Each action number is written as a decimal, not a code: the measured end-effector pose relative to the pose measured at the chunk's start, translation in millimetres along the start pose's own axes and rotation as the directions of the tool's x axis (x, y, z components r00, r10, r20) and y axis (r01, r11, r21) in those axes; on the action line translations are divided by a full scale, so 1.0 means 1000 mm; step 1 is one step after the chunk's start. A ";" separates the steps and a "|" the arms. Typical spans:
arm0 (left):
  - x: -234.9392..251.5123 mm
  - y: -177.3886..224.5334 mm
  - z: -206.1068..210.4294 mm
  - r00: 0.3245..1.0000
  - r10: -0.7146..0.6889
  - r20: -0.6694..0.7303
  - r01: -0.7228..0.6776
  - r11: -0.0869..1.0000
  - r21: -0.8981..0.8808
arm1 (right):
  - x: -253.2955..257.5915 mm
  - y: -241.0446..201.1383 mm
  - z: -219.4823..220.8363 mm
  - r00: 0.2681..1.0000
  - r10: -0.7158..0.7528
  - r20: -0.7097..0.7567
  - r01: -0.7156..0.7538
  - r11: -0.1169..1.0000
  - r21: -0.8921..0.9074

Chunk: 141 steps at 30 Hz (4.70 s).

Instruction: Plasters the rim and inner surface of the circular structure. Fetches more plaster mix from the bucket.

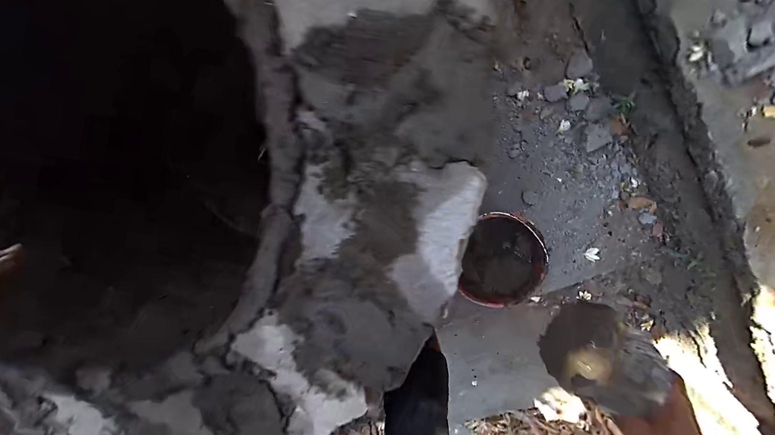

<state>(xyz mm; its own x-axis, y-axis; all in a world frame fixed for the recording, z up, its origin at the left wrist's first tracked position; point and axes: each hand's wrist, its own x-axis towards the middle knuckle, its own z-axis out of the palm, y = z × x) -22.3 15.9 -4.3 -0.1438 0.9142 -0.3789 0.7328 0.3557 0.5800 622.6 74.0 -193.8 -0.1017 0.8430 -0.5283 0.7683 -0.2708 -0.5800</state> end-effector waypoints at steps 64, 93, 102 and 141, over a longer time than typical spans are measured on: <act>0.120 -0.045 0.148 0.683 0.109 0.722 0.553 0.568 -0.609 | 0.104 -0.553 0.197 0.466 0.700 0.541 0.830 -0.134 -0.542; 0.128 -0.041 0.162 0.732 0.141 0.667 0.498 0.557 -0.665 | 0.107 -0.567 0.192 0.441 0.750 0.493 0.815 -0.104 -0.570; 0.130 -0.043 0.163 0.705 0.146 0.695 0.521 0.559 -0.645 | 0.116 -0.579 0.164 0.430 0.719 0.546 0.854 -0.128 -0.504; 0.099 -0.050 0.123 0.619 -0.066 0.782 0.692 0.515 -0.505 | 0.118 -0.525 0.226 0.280 0.678 0.680 0.852 0.150 -0.501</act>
<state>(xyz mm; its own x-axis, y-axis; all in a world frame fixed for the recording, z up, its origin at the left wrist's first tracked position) 8.8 64.1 -159.5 0.3832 0.3909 -0.8369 -0.0577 0.9144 0.4007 64.2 210.5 -91.3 0.0623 -0.2631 -0.9628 0.3454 0.9107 -0.2265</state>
